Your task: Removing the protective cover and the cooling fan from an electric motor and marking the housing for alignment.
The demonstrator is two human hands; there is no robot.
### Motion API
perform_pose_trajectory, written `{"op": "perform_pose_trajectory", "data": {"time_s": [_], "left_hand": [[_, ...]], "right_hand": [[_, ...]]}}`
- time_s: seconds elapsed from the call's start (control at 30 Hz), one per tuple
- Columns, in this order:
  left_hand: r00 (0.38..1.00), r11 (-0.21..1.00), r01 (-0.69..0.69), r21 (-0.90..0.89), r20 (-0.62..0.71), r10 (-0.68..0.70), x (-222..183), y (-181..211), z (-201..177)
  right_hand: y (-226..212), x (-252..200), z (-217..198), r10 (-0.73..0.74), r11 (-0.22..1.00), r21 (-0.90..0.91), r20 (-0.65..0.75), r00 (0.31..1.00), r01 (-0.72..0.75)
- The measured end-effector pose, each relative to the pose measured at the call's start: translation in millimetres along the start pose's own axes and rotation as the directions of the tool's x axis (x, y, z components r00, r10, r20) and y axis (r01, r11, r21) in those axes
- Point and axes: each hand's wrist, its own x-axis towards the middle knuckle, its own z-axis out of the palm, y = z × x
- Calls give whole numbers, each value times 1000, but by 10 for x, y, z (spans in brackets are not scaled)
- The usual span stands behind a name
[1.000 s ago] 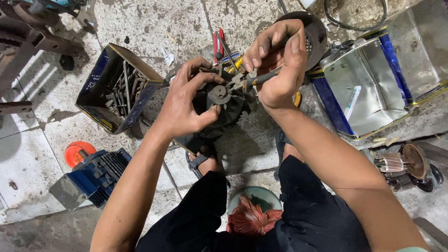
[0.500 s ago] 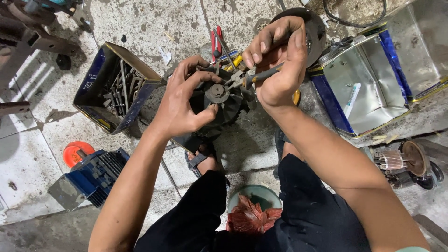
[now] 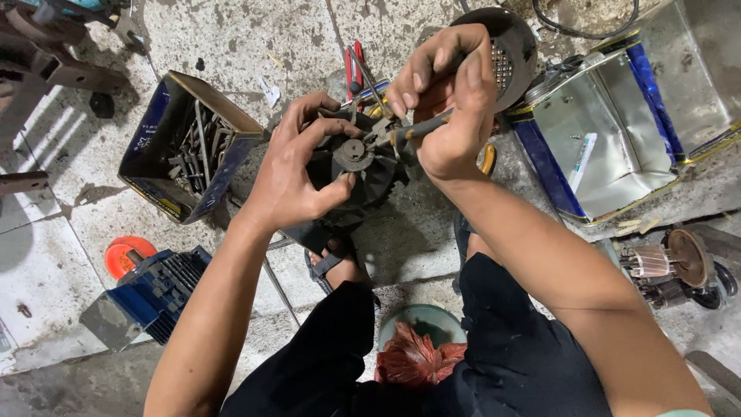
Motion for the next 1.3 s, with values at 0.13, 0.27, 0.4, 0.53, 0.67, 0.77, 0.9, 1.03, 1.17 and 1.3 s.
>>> {"op": "perform_pose_trajectory", "data": {"time_s": [0.13,0.27,0.4,0.53,0.67,0.77,0.9,1.03,1.17,1.3], "left_hand": [[998,998,51,32,36,-52,29,20,-32],[997,999,4,46,79,-8,82,-92,-64],[978,998,27,-61,207,-14,189,-146,-168],[966,968,-26,-249,243,89,231,-246,-222],[970,966,-77,-247,206,130,217,-232,-184],[975,964,-89,-251,178,136,196,-226,-170],[982,967,-76,-244,148,115,180,-240,-138],[990,970,-65,-234,107,92,155,-257,-105],[992,972,-65,-225,92,88,129,-253,-88],[993,971,-65,-228,82,86,96,-245,-63]], "right_hand": [[-21,20,6,3,1000,-29,33,999,-2],[-67,-2,68,11,1000,-16,-22,1000,-11],[-78,-57,108,-6,1000,8,-85,996,7],[-49,-117,124,-27,999,19,-170,985,30],[-39,-146,142,-31,999,4,-193,981,32],[-34,-157,141,-17,1000,-21,-213,977,13],[-44,-158,163,33,998,-48,-243,969,-45],[-55,-179,235,41,996,-68,-306,951,-65],[-50,-169,239,38,995,-73,-283,958,-62],[-77,-166,257,23,991,-116,-323,946,-63]]}}
